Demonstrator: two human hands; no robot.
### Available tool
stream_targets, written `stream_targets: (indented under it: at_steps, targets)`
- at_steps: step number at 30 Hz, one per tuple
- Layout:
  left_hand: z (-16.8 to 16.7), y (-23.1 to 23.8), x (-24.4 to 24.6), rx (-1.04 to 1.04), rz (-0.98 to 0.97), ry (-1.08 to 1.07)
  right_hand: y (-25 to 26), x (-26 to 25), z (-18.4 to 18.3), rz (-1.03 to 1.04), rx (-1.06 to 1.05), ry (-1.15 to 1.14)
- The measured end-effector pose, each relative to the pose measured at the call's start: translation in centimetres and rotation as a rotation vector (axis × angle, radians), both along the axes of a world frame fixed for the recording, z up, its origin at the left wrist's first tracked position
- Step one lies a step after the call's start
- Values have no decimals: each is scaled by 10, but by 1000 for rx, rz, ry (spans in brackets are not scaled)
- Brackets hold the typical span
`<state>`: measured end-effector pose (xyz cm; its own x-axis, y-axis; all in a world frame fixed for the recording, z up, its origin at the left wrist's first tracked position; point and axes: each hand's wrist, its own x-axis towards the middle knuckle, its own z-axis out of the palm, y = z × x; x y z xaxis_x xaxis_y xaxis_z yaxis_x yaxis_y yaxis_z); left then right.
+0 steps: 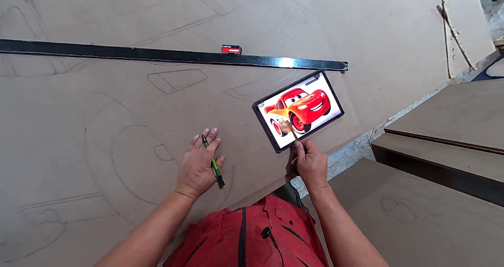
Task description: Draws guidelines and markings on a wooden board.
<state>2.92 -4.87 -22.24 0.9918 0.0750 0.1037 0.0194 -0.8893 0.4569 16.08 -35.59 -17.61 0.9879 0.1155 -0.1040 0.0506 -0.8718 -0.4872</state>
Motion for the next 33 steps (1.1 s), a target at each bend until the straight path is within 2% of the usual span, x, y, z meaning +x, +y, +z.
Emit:
stream_targets:
  at_steps: [19,26,33]
  targets:
    - [-1,1,0,8,2,-34,1,4,-4,87,-43,-76]
    - [-1,1,1,10,11,-1,-8,-2,3,54,35,26]
    - [-2,2,0,14,0,-14,-19,-10,1,114,53,19]
